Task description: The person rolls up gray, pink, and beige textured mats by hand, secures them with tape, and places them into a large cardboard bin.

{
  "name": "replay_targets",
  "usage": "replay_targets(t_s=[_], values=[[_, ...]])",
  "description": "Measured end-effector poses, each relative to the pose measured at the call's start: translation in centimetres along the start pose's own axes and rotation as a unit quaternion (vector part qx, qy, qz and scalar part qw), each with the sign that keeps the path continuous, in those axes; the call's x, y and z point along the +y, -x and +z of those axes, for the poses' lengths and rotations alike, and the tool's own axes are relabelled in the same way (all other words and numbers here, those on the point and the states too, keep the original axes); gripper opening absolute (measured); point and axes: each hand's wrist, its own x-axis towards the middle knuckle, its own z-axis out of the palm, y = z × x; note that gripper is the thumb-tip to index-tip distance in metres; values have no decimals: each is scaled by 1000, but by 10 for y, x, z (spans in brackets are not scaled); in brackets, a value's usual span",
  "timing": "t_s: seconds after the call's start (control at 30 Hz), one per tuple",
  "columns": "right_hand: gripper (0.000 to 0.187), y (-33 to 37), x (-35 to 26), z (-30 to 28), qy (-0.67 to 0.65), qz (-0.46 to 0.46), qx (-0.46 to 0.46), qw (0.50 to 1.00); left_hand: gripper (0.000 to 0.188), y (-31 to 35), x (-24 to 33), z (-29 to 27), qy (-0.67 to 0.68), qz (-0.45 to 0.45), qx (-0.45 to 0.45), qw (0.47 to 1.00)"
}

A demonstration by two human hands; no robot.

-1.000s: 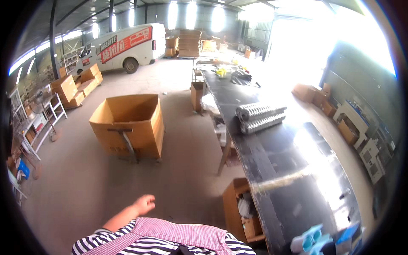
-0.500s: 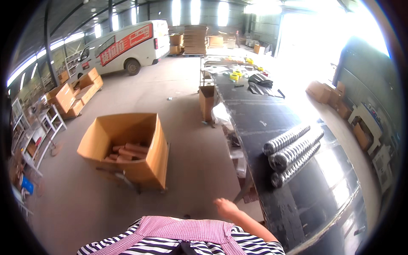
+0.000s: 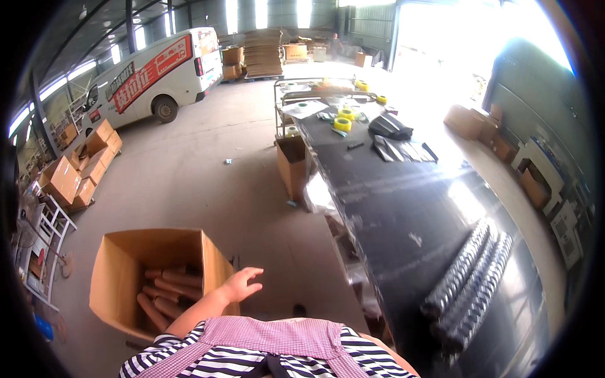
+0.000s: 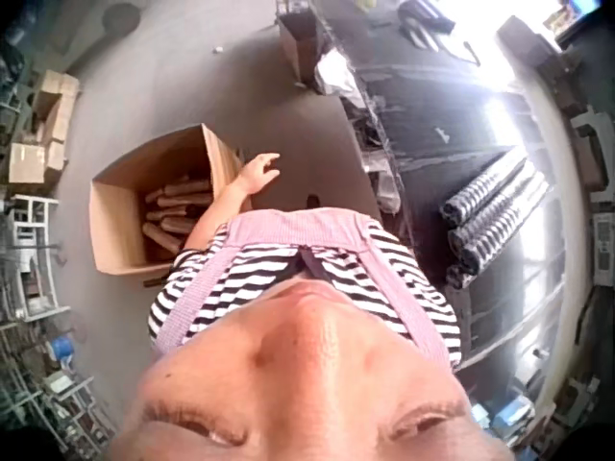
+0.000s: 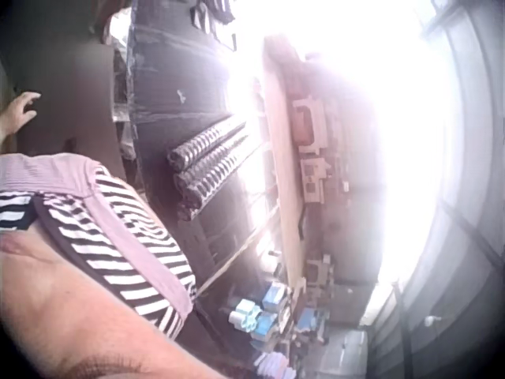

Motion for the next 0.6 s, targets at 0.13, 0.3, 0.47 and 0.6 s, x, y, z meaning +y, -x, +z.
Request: replay_targets(t_s=[0.13, 0.3, 0.47, 0.6], values=[[33, -119, -74, -121, 125, -53, -3, 991, 66, -43, -62, -49, -28, -146, -113, 982], [45, -223, -241, -280, 269, -189, 132, 935, 68, -79, -111, -115, 72, -328, -67, 939], [43, -294, -376, -389, 227, -299, 160, 913, 69, -142, -245, -140, 195, -442, -45, 874], [42, -371, -394, -424, 154, -310, 145, 927, 69, -271, -291, -216, 57, -351, -131, 925]])
